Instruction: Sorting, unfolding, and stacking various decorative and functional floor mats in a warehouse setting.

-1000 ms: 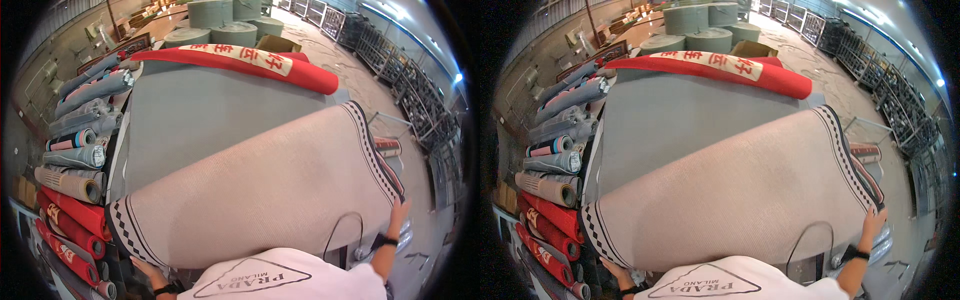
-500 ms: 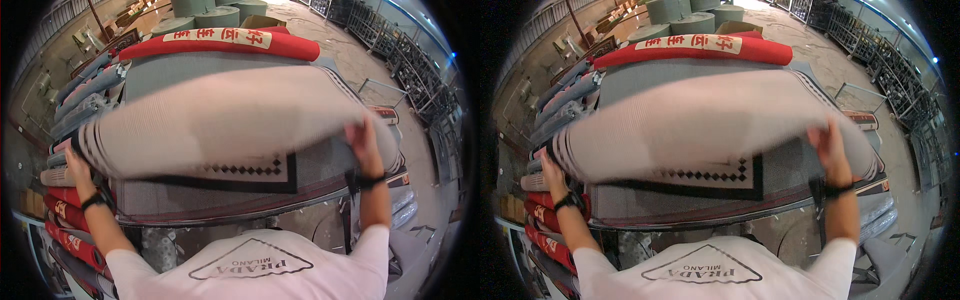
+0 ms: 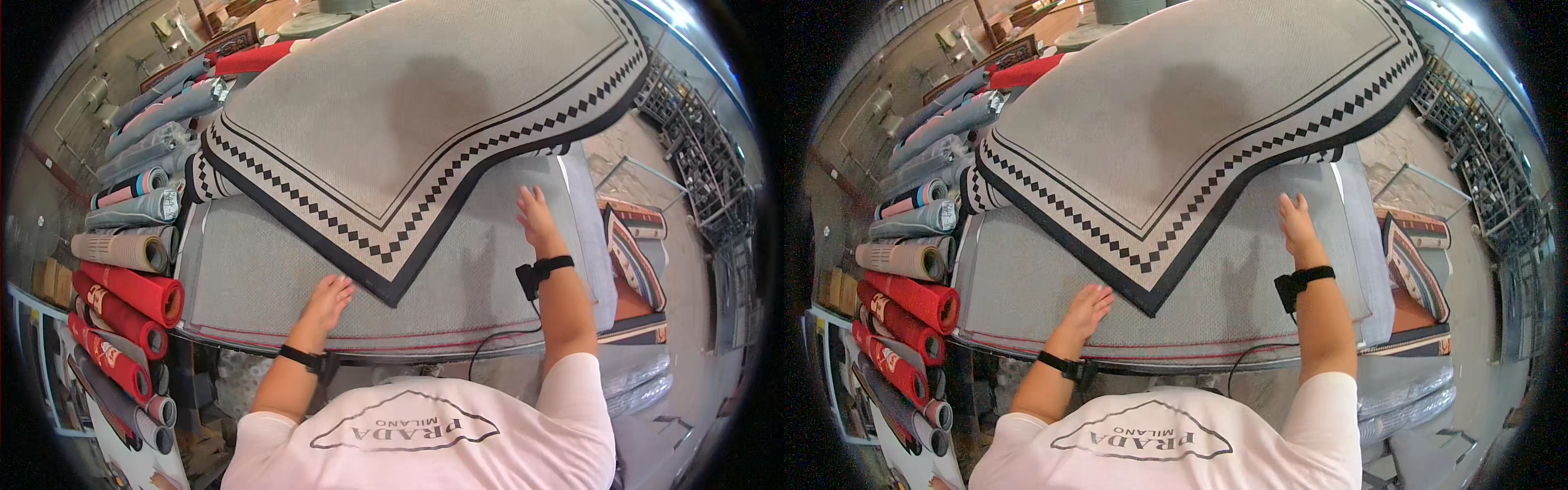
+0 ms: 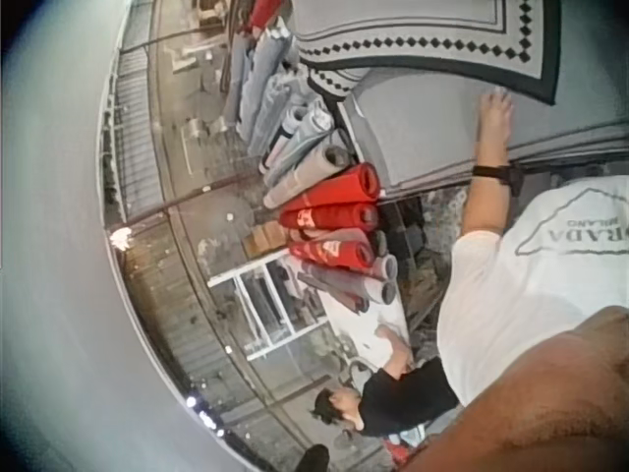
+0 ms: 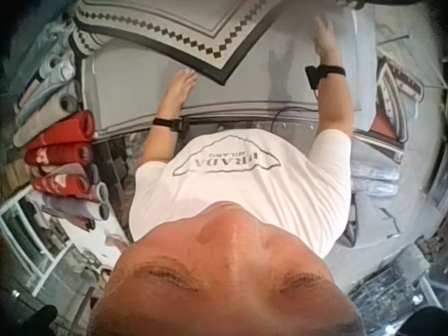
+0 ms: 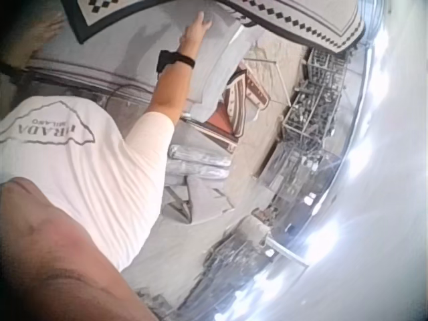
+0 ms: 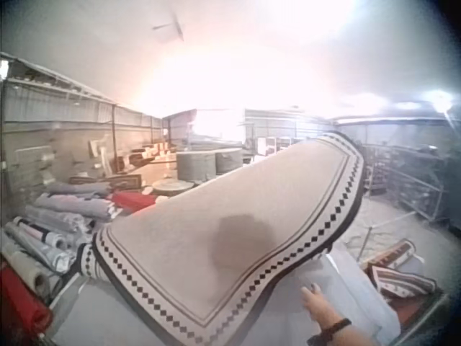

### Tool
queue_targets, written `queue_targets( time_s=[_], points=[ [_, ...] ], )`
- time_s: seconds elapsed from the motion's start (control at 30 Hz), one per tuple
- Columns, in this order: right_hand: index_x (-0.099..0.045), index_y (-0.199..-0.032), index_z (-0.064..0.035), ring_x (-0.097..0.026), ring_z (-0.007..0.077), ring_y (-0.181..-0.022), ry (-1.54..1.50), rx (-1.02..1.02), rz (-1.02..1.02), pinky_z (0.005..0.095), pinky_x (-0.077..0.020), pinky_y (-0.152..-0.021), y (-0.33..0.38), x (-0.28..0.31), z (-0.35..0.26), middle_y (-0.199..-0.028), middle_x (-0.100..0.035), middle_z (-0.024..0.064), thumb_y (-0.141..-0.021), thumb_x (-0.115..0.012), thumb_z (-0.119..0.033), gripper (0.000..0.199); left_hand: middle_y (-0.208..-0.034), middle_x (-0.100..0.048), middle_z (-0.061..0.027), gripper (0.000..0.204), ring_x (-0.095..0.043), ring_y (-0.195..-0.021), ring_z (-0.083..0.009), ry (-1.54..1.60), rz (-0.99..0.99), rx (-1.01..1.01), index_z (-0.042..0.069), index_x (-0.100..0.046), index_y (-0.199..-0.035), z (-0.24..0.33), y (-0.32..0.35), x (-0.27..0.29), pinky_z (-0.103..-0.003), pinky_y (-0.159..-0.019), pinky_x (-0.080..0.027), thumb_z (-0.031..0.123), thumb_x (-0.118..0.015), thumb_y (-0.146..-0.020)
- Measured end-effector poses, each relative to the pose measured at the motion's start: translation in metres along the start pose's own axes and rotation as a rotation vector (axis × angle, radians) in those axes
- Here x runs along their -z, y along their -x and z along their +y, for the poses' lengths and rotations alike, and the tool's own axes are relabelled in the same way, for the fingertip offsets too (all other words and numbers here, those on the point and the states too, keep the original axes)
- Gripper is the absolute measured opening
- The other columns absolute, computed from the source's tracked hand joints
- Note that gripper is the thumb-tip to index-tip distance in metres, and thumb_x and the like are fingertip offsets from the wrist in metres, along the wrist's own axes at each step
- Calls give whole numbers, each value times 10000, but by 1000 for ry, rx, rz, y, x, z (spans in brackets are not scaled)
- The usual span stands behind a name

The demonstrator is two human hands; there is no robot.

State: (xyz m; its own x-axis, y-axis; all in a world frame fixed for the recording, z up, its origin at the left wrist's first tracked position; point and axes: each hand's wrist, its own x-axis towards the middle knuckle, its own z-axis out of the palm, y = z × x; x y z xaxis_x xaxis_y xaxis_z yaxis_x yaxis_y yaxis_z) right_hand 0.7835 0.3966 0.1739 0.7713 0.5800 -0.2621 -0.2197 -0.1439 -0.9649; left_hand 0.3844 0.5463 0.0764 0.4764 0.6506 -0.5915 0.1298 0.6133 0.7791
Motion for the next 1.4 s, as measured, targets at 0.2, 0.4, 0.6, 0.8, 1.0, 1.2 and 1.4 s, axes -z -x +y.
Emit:
queue_targets(
  time_s=[0.2, 0.4, 0.6, 0.8, 1.0, 1.2, 1.4],
  points=[
    [-43, -1337, -96, -306, 267, -1191, -281, -95, 35, 425, -259, -943, -45, 13, 36, -1354, -200, 128, -802, -531, -326, 760, -1177, -416, -137, 441, -447, -1040, -273, 448, 58, -200, 10, -316, -1191, 20, -33, -52, -396, -840, -402, 118, -518, -815],
    [-221, -1293, -40, -322, 263, -1188, 326, 181, 35, 376, -276, -950, -110, 33, 73, -1293, -330, 132, -792, -549, -208, 622, -1040, -517, -110, 424, -507, -929, -217, -381, 247, -653, -1, -388, -1142, 137, -46, -48, -330, -829, -410, 30, -536, -746],
    [-381, -1206, -39, -342, 330, -1156, 1165, 969, -89, 413, -280, -951, -135, -56, 29, -1262, -362, 165, -784, -491, -126, 444, -983, -538, -85, 315, -558, -871, -199, -50, 84, -899, 22, -406, -1096, 341, -4, -65, -335, -697, -497, 107, -511, -811],
    [-371, -1227, -66, -336, 317, -1167, 1207, 960, 160, 430, -238, -969, -207, -133, -21, -1271, -371, 130, -847, -382, -299, 446, -908, -577, -98, 234, -583, -773, -196, -12, 133, -1037, 20, -466, -1035, 432, -10, -71, -340, -675, -501, 134, -488, -832],
    [-579, -955, -44, -543, 307, -883, 1395, 864, -54, 474, -334, -849, -166, -118, -10, -942, -581, 172, -823, -355, -435, 470, -898, -581, -95, 230, -584, -736, -184, -17, 114, -1016, 25, -475, -1034, 427, -20, -41, -301, -641, -499, 138, -487, -834],
    [-596, -790, -46, -553, 314, -822, 1079, 897, -512, 409, -392, -776, 9, -57, -12, -848, -590, 169, -744, -555, -291, 252, -859, -585, -69, 207, -585, -713, -159, -53, 88, -968, 35, -500, -1013, 377, -8, -27, -277, -631, -495, 124, -491, -827],
    [-540, -981, -73, -480, 281, -999, 1189, 748, -298, 459, -305, -870, 32, -29, -5, -1037, -542, 118, -782, -519, -264, 276, -925, -576, -96, 239, -576, -788, -175, -90, 142, -717, 18, -479, -1048, 301, -32, -12, -300, -687, -476, 55, -478, -812]
  ],
)
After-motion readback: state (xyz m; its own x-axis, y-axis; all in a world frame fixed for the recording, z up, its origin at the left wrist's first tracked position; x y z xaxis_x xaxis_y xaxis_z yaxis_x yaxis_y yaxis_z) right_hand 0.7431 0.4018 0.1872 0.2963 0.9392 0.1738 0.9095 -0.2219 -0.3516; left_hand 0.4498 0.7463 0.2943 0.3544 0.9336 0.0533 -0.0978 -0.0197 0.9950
